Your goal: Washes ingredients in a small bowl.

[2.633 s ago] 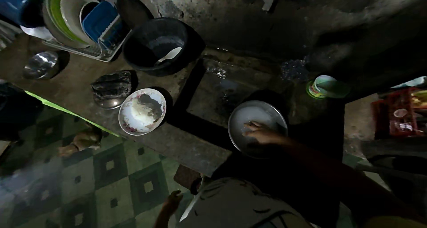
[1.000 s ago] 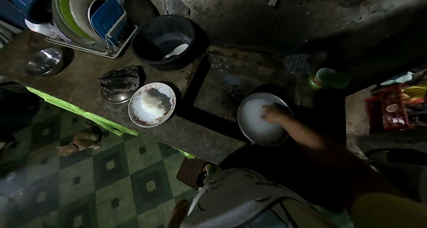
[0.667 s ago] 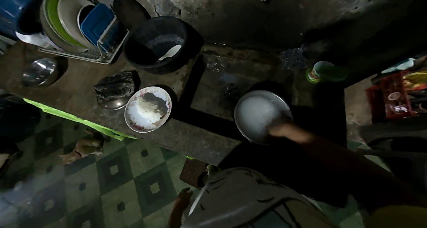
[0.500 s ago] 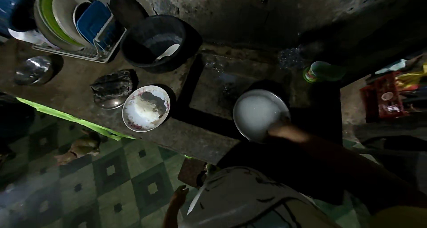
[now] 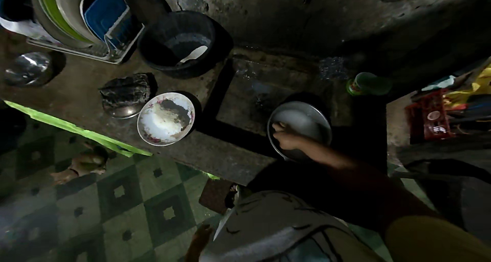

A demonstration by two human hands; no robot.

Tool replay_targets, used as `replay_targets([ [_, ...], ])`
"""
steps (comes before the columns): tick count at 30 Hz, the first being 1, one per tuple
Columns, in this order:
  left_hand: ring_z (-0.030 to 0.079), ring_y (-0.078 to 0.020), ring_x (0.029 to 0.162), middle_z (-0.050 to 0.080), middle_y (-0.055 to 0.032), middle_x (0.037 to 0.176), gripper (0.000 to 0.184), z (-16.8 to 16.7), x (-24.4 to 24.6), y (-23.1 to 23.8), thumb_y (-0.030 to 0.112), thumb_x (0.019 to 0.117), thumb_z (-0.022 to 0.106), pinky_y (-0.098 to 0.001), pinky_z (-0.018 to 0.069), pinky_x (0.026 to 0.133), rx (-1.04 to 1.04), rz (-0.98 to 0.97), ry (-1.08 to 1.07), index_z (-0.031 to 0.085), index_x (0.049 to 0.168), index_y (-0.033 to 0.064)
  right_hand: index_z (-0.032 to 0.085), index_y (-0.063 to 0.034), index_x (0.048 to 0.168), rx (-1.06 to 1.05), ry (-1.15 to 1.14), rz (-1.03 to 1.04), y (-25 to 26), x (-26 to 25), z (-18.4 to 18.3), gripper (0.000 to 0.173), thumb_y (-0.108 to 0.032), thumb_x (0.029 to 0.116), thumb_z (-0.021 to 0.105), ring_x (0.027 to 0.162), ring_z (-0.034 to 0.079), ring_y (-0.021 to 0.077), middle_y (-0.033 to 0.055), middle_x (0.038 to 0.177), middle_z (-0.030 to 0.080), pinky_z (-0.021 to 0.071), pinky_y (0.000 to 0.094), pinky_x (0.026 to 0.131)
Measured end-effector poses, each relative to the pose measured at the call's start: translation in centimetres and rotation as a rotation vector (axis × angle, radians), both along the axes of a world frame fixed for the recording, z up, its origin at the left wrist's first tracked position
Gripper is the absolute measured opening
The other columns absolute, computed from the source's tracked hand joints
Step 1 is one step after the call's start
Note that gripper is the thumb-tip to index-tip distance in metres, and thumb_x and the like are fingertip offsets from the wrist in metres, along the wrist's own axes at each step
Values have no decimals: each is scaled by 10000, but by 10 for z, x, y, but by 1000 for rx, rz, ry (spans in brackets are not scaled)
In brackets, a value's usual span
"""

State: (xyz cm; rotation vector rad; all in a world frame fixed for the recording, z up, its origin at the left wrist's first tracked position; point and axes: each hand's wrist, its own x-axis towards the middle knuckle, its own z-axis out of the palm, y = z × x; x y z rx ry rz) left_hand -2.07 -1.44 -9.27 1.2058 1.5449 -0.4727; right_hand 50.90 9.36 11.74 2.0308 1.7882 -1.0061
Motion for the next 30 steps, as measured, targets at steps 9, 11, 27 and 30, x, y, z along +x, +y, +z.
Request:
replay_targets([
  [9,581,-394,1295,595,-257,1399,454,74,60,41,274,1088,538,-537,440,1100,-40,6,-10,525,1458,11,633,-61,1377,191,10,-217,-10,60,69,421,-312,1039,627,1319,554,408,222,1417,581,438,620,1093],
  [11,568,-389,1319,586,-246,1417,462,80,79,43,291,1096,513,-542,428,1115,-47,-39,-32,515,1471,21,652,-25,1331,147,-2,-349,-12,60,92,395,-311,1076,554,1195,636,399,233,1295,658,478,613,1024],
  [27,565,-408,1307,576,-268,1414,462,62,61,7,283,1081,551,-551,422,1107,-104,41,-10,533,1446,-1,556,57,1358,-118,392,-935,-13,56,29,473,-320,1138,373,1104,671,255,223,1279,644,536,376,964],
  [30,556,-406,1326,572,-264,1426,469,60,51,2,300,1086,538,-549,412,1123,-129,37,30,534,1452,6,550,49,1364,-109,384,-966,-15,56,19,512,-370,1135,366,1100,650,275,232,1290,615,531,400,952],
])
